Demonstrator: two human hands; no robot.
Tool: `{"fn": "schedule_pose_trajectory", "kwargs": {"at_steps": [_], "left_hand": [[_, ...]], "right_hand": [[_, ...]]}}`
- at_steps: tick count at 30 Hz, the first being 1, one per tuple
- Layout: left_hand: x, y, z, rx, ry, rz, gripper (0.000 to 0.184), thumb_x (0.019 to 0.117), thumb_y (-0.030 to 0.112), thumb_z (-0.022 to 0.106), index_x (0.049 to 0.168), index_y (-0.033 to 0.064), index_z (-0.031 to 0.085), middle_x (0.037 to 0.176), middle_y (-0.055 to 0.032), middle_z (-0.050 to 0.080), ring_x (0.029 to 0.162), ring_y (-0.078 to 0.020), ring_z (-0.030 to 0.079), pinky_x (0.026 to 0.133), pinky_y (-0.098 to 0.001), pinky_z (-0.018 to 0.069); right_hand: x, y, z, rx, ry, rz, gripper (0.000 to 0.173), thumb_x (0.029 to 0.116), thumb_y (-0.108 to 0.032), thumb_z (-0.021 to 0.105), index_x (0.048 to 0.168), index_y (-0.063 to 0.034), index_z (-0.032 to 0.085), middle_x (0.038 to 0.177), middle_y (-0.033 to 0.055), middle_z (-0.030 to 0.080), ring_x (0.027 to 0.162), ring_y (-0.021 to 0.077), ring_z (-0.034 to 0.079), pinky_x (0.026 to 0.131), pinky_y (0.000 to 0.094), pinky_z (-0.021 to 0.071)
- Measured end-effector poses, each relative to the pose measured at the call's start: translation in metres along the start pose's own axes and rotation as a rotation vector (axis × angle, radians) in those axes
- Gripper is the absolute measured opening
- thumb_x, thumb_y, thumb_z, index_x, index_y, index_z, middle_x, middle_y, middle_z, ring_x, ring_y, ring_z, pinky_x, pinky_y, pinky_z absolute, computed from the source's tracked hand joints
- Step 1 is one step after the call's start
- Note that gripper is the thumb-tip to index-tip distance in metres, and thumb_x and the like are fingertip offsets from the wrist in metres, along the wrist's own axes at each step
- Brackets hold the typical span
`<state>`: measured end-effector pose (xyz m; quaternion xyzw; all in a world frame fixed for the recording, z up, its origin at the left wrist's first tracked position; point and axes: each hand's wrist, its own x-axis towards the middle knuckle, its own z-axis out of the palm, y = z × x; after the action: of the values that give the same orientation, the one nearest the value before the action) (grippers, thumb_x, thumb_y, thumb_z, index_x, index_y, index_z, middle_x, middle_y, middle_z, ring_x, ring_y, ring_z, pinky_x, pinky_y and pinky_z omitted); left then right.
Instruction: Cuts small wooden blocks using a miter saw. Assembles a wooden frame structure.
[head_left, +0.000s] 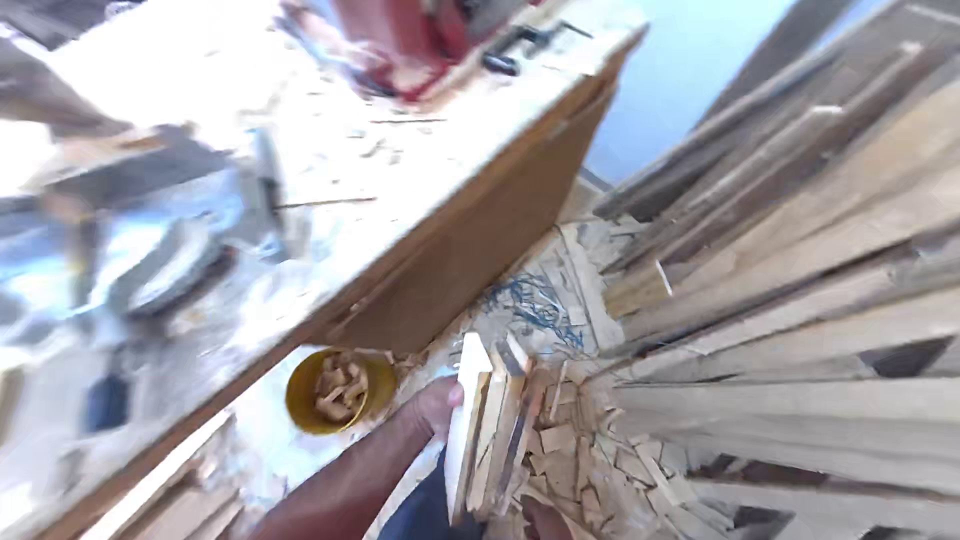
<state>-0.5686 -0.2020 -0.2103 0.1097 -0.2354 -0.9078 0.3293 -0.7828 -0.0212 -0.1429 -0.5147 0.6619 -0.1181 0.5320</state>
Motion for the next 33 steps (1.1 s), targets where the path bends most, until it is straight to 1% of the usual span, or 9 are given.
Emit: {"fn": "schedule_pose_trajectory", "kwargs": {"at_steps": [3, 5, 6, 9, 13, 17, 23, 29, 33], "left_hand": [[-0.079, 0.019, 0.049, -0.010, 0.240, 0.182, 0.048, 0.0751, 0.060, 0.081, 0.106, 0.0225, 0.078, 0.101, -0.0013, 0.078, 0.093, -0.0122, 0.075, 0.083, -0.0329, 0.0627], [-0.139, 0.011, 0.072, -0.106, 0.180, 0.268, 0.054, 0.0833, 0.060, 0.072, 0.121, 0.0202, 0.073, 0.111, -0.0057, 0.076, 0.099, -0.0196, 0.074, 0.084, -0.0405, 0.0632], [-0.167, 0.007, 0.075, -0.164, 0.165, 0.274, 0.067, 0.0807, 0.065, 0.070, 0.128, 0.0171, 0.066, 0.115, -0.0110, 0.072, 0.101, -0.0276, 0.071, 0.082, -0.0489, 0.0609], [-0.247, -0.004, 0.090, -0.222, 0.248, 0.377, 0.079, 0.0767, 0.075, 0.065, 0.130, 0.0180, 0.063, 0.118, -0.0135, 0.069, 0.103, -0.0322, 0.068, 0.083, -0.0543, 0.0585], [-0.348, -0.011, 0.114, -0.261, 0.328, 0.509, 0.077, 0.0778, 0.071, 0.070, 0.133, 0.0184, 0.061, 0.122, -0.0153, 0.068, 0.108, -0.0330, 0.068, 0.089, -0.0557, 0.0568], [-0.422, 0.010, 0.139, -0.155, 0.343, 0.663, 0.051, 0.0828, 0.056, 0.075, 0.118, 0.0199, 0.073, 0.108, -0.0087, 0.076, 0.098, -0.0210, 0.075, 0.085, -0.0423, 0.0626], [-0.509, 0.067, 0.120, -0.100, 0.404, 0.775, 0.049, 0.0805, 0.053, 0.080, 0.115, 0.0181, 0.074, 0.106, -0.0091, 0.077, 0.098, -0.0207, 0.075, 0.088, -0.0433, 0.0620], [-0.581, 0.148, 0.078, -0.203, 0.617, 0.830, 0.056, 0.0784, 0.053, 0.082, 0.120, 0.0182, 0.069, 0.107, -0.0105, 0.075, 0.097, -0.0231, 0.074, 0.084, -0.0468, 0.0627], [-0.592, 0.192, 0.063, -0.213, 0.843, 0.841, 0.056, 0.0988, 0.060, 0.054, 0.135, 0.0166, 0.058, 0.118, -0.0128, 0.071, 0.107, -0.0267, 0.071, 0.090, -0.0514, 0.0600]], "right_hand": [[-0.042, -0.017, 0.019, -0.224, -0.108, -0.046, 0.064, 0.0992, -0.047, 0.063, 0.141, 0.0008, 0.058, 0.132, 0.0241, 0.064, 0.114, 0.0388, 0.067, 0.097, 0.0591, 0.0547], [-0.078, -0.017, 0.035, -0.326, -0.162, -0.049, 0.061, 0.0981, -0.046, 0.065, 0.141, -0.0025, 0.059, 0.133, 0.0207, 0.064, 0.114, 0.0356, 0.068, 0.097, 0.0570, 0.0556], [-0.092, -0.019, 0.045, -0.342, -0.177, -0.051, 0.060, 0.0975, -0.045, 0.067, 0.141, -0.0037, 0.060, 0.133, 0.0190, 0.065, 0.114, 0.0336, 0.068, 0.098, 0.0550, 0.0560], [-0.126, -0.029, 0.074, -0.286, -0.144, -0.132, 0.052, 0.0967, -0.035, 0.071, 0.134, 0.0001, 0.064, 0.124, 0.0195, 0.069, 0.107, 0.0314, 0.071, 0.095, 0.0515, 0.0580], [-0.180, -0.061, 0.127, -0.067, -0.078, -0.301, 0.041, 0.0964, -0.023, 0.069, 0.126, 0.0048, 0.066, 0.115, 0.0174, 0.071, 0.100, 0.0234, 0.073, 0.089, 0.0423, 0.0626], [-0.206, -0.120, 0.188, -0.019, -0.042, -0.576, 0.044, 0.0964, -0.026, 0.070, 0.125, 0.0073, 0.066, 0.118, 0.0212, 0.069, 0.101, 0.0221, 0.072, 0.088, 0.0390, 0.0620], [-0.185, -0.216, 0.285, -0.140, 0.039, -0.903, 0.042, 0.0969, -0.036, 0.072, 0.122, -0.0030, 0.070, 0.120, 0.0179, 0.070, 0.110, 0.0229, 0.070, 0.092, 0.0402, 0.0613], [-0.132, -0.312, 0.402, -0.193, 0.157, -0.981, 0.054, 0.0937, -0.056, 0.069, 0.118, -0.0082, 0.072, 0.114, 0.0128, 0.069, 0.107, 0.0218, 0.068, 0.090, 0.0404, 0.0605], [-0.098, -0.364, 0.440, -0.363, 0.176, -0.767, 0.047, 0.0931, -0.049, 0.070, 0.117, -0.0083, 0.074, 0.110, 0.0117, 0.072, 0.096, 0.0236, 0.072, 0.081, 0.0442, 0.0630]]}}
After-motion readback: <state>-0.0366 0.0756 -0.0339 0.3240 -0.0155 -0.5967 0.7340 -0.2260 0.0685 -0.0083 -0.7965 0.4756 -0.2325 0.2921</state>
